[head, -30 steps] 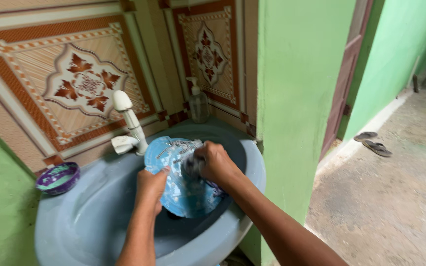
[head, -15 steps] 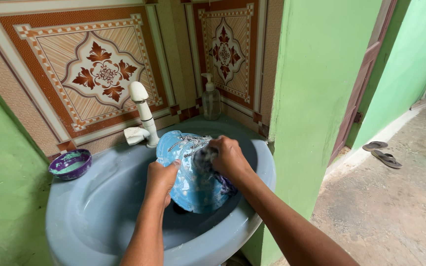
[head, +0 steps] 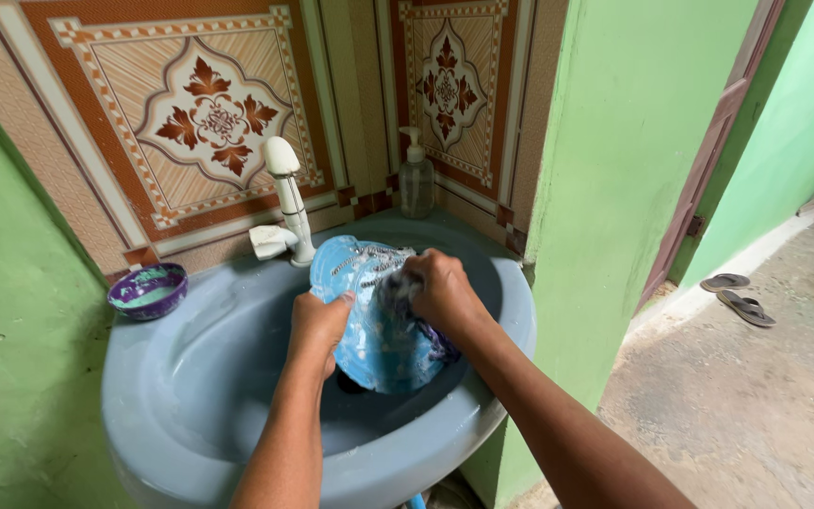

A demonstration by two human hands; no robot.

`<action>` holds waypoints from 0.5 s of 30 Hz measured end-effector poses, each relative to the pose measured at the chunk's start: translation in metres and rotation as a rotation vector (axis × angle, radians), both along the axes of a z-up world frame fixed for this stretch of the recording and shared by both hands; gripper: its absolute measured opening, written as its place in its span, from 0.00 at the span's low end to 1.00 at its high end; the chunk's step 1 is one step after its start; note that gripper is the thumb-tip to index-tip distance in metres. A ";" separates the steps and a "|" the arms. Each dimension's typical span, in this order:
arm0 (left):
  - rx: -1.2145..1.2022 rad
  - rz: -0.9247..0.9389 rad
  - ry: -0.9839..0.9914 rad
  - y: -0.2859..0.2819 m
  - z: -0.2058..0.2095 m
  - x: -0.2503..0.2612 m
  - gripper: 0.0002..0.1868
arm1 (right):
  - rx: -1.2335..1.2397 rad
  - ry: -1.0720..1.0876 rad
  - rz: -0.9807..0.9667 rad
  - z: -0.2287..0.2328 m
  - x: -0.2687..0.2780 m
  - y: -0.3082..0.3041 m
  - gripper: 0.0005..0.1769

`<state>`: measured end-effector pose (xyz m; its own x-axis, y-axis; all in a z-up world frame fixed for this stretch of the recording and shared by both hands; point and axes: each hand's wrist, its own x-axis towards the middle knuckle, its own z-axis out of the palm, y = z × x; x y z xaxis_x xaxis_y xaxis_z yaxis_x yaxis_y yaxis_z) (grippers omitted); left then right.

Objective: The person scrubs a blue plastic washing machine agitator with a purple cloth under running water in a sink. They repeatedly rub the surface and rinse the item, keeping it in the sink throughout the clip.

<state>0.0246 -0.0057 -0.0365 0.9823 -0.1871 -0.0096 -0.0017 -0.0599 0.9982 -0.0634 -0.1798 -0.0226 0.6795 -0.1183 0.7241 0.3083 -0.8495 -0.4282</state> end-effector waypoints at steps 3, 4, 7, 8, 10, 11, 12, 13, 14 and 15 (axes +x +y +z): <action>0.023 0.029 -0.071 0.000 0.002 -0.003 0.11 | -0.056 -0.011 0.136 -0.004 0.005 -0.003 0.14; 0.002 0.012 -0.063 0.001 0.001 -0.003 0.12 | -0.007 -0.014 0.102 -0.005 0.006 -0.006 0.17; -0.051 -0.061 -0.032 -0.001 0.000 -0.006 0.12 | 0.064 -0.042 0.016 -0.013 0.004 -0.007 0.20; -0.081 -0.077 -0.027 -0.002 0.003 -0.005 0.12 | 0.066 -0.067 -0.002 -0.009 0.005 -0.005 0.21; -0.163 -0.130 -0.014 -0.003 0.010 -0.006 0.13 | 0.000 0.043 0.109 -0.005 -0.002 0.008 0.17; -0.215 -0.166 -0.005 -0.004 0.012 -0.008 0.14 | -0.037 0.098 0.166 -0.002 -0.006 0.017 0.16; -0.269 -0.198 0.004 -0.004 0.015 -0.012 0.15 | -0.028 0.044 0.182 0.001 -0.010 0.029 0.18; -0.272 -0.218 0.043 -0.002 0.018 -0.016 0.16 | -0.017 -0.010 0.198 0.003 -0.015 0.041 0.20; -0.266 -0.242 0.080 0.000 0.021 -0.021 0.17 | 0.002 -0.068 0.210 0.008 -0.018 0.049 0.23; -0.259 -0.267 0.118 0.001 0.024 -0.026 0.18 | 0.176 -0.093 0.161 0.015 -0.020 0.051 0.23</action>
<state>-0.0014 -0.0045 -0.0122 0.8938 -0.4468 -0.0391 0.1330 0.1808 0.9745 -0.0835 -0.1289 -0.0077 0.6311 -0.1443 0.7621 0.4784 -0.7010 -0.5289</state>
